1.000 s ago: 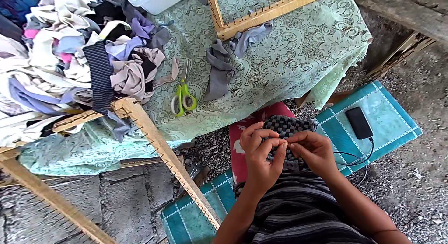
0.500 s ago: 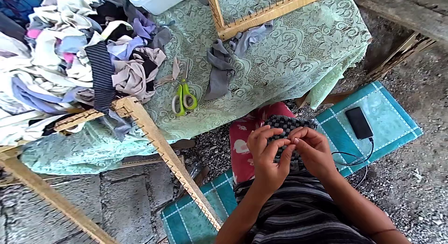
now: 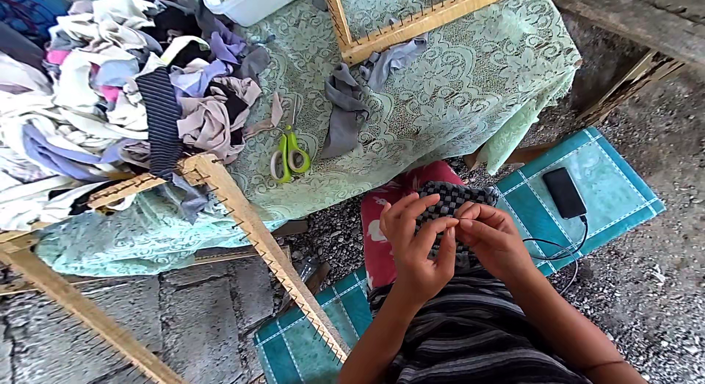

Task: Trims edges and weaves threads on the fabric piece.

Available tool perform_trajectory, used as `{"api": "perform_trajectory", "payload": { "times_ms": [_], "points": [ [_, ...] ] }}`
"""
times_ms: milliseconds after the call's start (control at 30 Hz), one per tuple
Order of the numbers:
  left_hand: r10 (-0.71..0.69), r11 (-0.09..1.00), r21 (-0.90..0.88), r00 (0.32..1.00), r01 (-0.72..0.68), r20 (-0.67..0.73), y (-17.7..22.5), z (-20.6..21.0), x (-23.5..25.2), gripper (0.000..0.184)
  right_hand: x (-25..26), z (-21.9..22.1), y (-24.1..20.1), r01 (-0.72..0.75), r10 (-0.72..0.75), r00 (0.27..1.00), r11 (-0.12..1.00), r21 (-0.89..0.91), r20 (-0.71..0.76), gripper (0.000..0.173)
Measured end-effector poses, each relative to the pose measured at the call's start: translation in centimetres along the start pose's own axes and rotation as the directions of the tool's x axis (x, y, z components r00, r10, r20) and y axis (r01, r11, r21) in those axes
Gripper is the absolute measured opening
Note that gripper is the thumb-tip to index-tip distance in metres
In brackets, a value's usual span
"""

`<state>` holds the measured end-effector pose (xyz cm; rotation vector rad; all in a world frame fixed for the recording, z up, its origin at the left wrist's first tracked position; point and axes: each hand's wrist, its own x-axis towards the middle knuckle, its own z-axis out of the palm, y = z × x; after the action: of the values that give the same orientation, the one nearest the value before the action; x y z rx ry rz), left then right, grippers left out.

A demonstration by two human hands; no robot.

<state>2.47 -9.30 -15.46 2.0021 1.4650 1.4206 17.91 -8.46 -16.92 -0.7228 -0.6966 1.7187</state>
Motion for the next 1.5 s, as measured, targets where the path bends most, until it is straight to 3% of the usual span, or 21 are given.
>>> {"api": "perform_trajectory", "payload": {
  "times_ms": [267, 533, 700, 867, 967, 1133, 1500],
  "points": [
    [0.068, 0.995, 0.079, 0.997, -0.065, -0.037, 0.0, 0.3, 0.0, 0.014, -0.1, -0.1, 0.0, 0.017, -0.017, 1.000, 0.999, -0.043, -0.009, 0.011],
    [0.008, 0.998, 0.065, 1.000, -0.008, -0.010, -0.2, 0.3, 0.0, 0.017, -0.1, 0.0, 0.1, 0.052, -0.050, 0.999, 0.995, -0.090, 0.020, 0.008],
    [-0.034, 0.997, -0.070, 0.999, 0.036, 0.036, -0.3, 0.6, -0.2, 0.009, 0.0, 0.0, 0.2, 0.099, -0.099, 0.995, 0.986, -0.133, 0.009, 0.008],
    [-0.076, 0.967, -0.237, 0.995, 0.089, 0.066, -0.9, 0.4, 0.0, 0.004, 0.0, -0.2, -0.3, 0.036, -0.022, 0.997, 0.983, -0.181, 0.077, 0.022],
    [-0.088, 0.958, -0.268, 0.994, 0.102, 0.062, -1.1, 0.1, 0.3, 0.004, 0.0, -0.4, -0.3, 0.082, -0.064, 0.995, 0.953, -0.290, 0.072, 0.011],
    [-0.066, 0.953, -0.290, 0.995, 0.086, 0.077, -1.1, 0.0, 0.4, 0.004, 0.0, -0.1, -0.4, 0.211, -0.186, 0.977, 0.863, -0.459, 0.100, 0.008],
    [-0.032, 0.973, -0.226, 0.997, 0.046, 0.065, -1.3, -0.2, 0.3, 0.004, 0.3, 0.1, -0.1, 0.248, -0.220, 0.969, 0.835, -0.491, 0.114, 0.005]
  ]
}}
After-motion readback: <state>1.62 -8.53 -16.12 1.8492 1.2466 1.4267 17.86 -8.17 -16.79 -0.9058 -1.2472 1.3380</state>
